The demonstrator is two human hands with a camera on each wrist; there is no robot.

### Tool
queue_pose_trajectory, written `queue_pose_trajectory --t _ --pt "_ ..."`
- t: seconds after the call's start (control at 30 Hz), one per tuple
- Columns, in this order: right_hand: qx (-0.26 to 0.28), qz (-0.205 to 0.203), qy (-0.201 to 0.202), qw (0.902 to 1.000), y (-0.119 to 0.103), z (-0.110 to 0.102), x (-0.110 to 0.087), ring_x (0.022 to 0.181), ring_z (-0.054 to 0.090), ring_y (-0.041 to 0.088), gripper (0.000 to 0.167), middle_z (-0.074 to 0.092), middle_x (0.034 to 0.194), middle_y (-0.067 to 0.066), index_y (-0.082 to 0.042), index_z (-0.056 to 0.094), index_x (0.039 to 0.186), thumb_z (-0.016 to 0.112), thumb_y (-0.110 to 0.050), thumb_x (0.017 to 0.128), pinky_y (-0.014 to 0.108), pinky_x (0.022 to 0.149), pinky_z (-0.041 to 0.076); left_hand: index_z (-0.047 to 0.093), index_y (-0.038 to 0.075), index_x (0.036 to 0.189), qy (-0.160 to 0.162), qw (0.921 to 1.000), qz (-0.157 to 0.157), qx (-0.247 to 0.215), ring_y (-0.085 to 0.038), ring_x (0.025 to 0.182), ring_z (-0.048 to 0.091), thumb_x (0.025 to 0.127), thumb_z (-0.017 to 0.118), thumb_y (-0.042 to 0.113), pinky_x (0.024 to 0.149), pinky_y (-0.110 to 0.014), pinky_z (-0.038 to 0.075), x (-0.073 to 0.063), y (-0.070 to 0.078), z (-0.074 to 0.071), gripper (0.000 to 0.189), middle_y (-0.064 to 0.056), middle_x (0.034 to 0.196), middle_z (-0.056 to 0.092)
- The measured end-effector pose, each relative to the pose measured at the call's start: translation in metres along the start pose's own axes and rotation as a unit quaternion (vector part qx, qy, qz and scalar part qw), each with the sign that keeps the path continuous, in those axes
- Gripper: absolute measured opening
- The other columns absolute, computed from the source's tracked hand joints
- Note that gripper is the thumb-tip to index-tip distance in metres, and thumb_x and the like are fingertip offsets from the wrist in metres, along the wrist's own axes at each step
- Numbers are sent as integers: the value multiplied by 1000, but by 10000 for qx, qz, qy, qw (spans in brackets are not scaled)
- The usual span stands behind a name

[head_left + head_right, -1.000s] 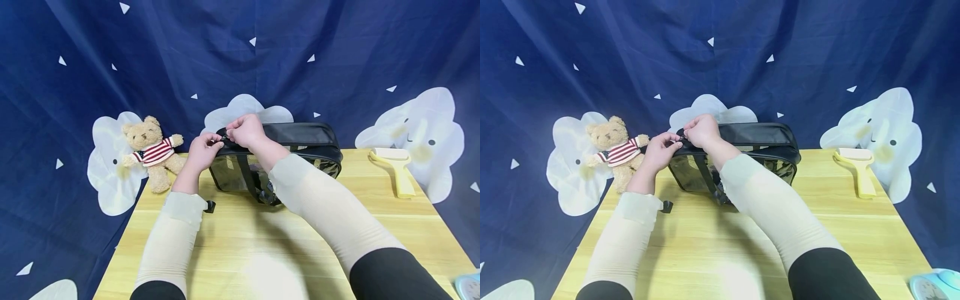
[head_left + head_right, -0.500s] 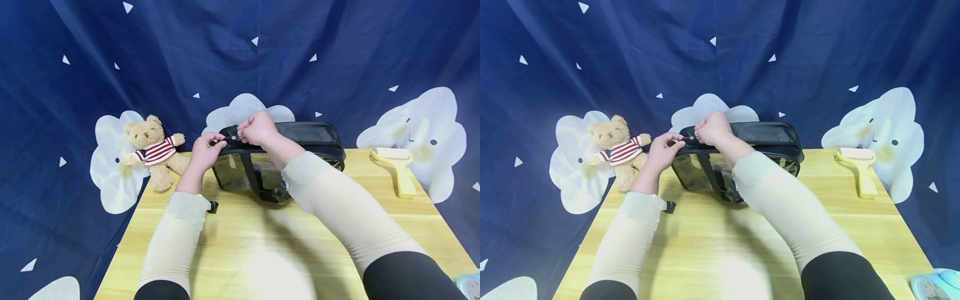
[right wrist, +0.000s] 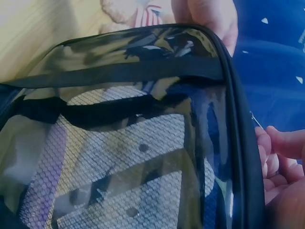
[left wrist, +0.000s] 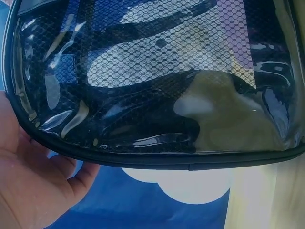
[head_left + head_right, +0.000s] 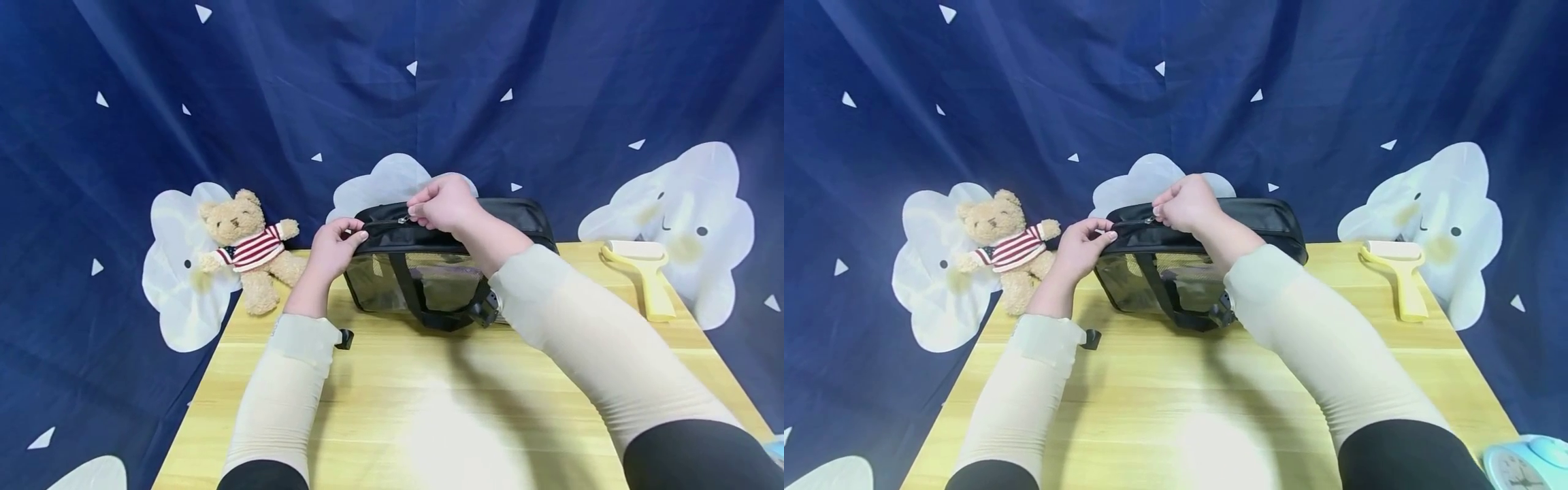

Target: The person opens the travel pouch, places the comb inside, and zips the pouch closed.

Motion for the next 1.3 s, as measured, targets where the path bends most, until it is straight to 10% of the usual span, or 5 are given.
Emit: queue_pose_trajectory --t 1.3 --pt "125 -268 755 9967 71 -143 -45 66 68 3 22 73 72 -13 13 73 117 69 -1 101 22 67 61 76 0 113 216 9997 -20 -149 -28 94 60 100 74 13 81 -34 48 5 -5 5 19 -17 112 71"
Point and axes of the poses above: each hand's wrist, its own x-axis towards the middle knuckle, its own z-axis out of the palm, y = z × x, the point moved 1 cm from there along x, towards the middle knuckle
